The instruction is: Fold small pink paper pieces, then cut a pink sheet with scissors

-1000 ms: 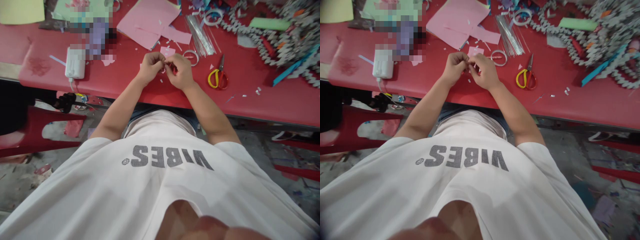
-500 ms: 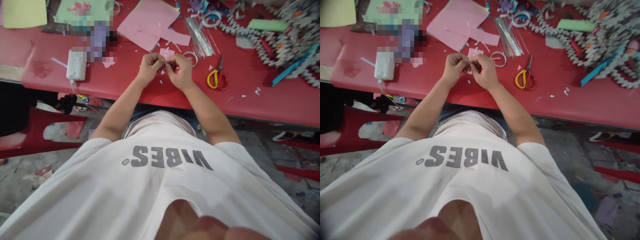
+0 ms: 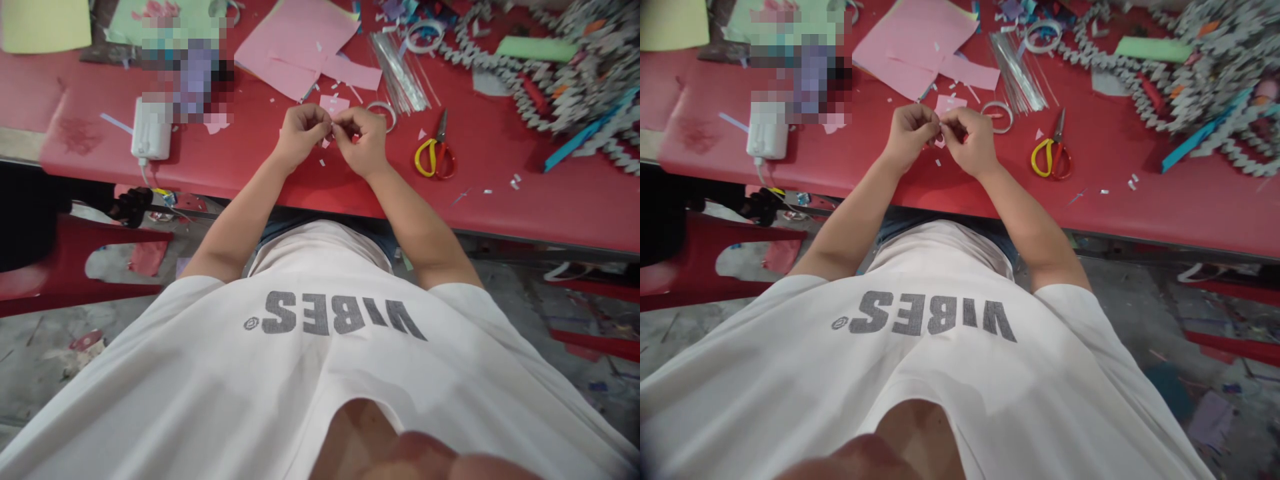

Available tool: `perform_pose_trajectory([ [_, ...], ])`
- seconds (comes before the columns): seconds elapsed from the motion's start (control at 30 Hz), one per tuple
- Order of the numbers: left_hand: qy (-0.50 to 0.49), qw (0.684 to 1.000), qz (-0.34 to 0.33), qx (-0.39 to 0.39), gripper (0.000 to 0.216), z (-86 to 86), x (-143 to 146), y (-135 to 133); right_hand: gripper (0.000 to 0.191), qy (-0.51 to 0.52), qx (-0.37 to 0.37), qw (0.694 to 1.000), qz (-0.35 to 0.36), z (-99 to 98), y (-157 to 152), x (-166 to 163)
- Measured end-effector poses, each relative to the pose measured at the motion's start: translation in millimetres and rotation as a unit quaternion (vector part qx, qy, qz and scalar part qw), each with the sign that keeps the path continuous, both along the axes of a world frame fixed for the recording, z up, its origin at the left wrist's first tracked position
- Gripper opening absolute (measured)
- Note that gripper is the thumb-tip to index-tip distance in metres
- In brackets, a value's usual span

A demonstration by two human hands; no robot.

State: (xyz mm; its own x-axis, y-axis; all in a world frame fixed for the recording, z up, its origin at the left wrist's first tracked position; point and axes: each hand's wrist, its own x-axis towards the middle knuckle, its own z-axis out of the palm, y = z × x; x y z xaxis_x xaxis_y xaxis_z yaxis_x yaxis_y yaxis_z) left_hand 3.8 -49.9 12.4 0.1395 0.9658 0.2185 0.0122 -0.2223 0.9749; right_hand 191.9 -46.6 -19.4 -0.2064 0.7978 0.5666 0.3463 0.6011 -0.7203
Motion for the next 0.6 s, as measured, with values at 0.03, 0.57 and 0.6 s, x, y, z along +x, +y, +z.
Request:
perform_pose_trajectory([
  [0.03,-0.001,1.000,0.002,0.002,0.027,-0.5,0.2,0.5,0.072,-0.004,0.004,1.000,0.001,-1.1,0.4,0.5],
  [0.57,-0.030,0.997,0.015,0.064,0.022,-27.7,-2.8,20.7,0.063,-0.085,0.135,0.986,-0.051,9.7,-8.7,1.0],
  [0.6,-0.038,0.997,0.006,0.072,0.021,-28.5,-2.9,21.3,0.062,-0.092,0.138,0.985,-0.053,9.6,-9.3,1.0],
])
